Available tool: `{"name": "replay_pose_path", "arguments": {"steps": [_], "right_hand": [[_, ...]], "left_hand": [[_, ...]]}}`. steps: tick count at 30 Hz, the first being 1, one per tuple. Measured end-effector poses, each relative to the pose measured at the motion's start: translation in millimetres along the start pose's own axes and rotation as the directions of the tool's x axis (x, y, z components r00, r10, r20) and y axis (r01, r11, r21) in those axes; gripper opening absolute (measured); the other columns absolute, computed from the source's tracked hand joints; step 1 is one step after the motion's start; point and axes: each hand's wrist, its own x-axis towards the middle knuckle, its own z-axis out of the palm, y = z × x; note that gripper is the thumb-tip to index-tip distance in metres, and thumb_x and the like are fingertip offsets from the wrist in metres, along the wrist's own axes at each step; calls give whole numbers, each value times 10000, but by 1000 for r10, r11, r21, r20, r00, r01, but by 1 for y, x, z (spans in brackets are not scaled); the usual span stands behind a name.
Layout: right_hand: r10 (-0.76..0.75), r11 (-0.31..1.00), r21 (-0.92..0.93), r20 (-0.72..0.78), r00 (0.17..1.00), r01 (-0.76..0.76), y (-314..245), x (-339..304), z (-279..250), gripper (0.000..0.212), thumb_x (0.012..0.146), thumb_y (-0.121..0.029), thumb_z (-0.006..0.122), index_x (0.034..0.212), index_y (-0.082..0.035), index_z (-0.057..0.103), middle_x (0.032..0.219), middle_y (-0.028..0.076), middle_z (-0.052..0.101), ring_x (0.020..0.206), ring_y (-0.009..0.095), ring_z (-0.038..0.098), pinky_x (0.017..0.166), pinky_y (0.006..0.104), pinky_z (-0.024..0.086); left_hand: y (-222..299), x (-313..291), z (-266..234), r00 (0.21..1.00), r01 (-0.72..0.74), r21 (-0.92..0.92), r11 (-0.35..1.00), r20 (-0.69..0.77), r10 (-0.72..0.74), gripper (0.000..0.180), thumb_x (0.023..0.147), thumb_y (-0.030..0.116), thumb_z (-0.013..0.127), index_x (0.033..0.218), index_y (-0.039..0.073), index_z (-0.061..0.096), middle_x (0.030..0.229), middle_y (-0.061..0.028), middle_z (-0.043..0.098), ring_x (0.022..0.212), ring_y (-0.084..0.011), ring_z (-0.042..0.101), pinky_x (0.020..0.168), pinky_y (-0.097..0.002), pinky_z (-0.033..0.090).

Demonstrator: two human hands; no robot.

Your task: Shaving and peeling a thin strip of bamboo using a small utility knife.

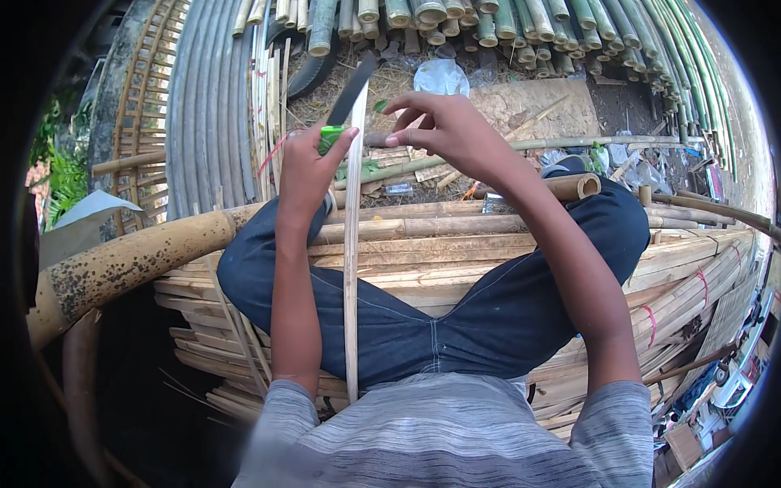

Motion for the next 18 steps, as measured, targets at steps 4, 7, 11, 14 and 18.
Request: {"name": "replay_pose_path", "arguments": {"steps": [4,7,11,14,18], "right_hand": [[197,781,-625,277,941,21,91,-4,46,347,801,-276,718,1038,-32,651,892,186,681,874,368,654,795,447,504],[300,800,-587,575,761,128,131,-28,108,228,760,-223,729,902,-46,702,891,187,685,880,356,663,739,458,532],[64,758,-555,586,808,343,158,-45,189,126,779,-89,570,736,-56,684,790,150,688,751,332,685,646,439,550],[-23,753,-537,555,832,380,168,-45,218,127,784,-94,571,719,-66,676,776,133,689,733,327,684,627,429,547],[-8,717,-569,570,821,402,175,-52,236,128,787,-114,575,716,-76,674,824,105,681,769,300,678,632,420,539]], "left_hand": [[-32,8,-13,959,194,-533,824,-75,-274,437,970,442,506,817,38,564,586,22,450,498,-71,391,459,-241,314],[-35,6,-10,959,136,-756,641,-62,-276,507,1005,497,379,816,50,527,583,38,365,475,-37,311,448,-191,246],[-30,6,-5,955,180,-699,692,-44,-293,553,1012,511,326,830,35,540,605,20,390,496,-47,320,454,-202,245],[-26,6,-3,953,195,-659,726,-49,-300,541,1013,498,331,812,44,549,610,23,408,521,-44,341,462,-206,269],[-27,3,-2,947,202,-644,738,-62,-314,506,1014,470,356,815,49,552,607,31,403,529,-39,337,468,-209,273]]}}
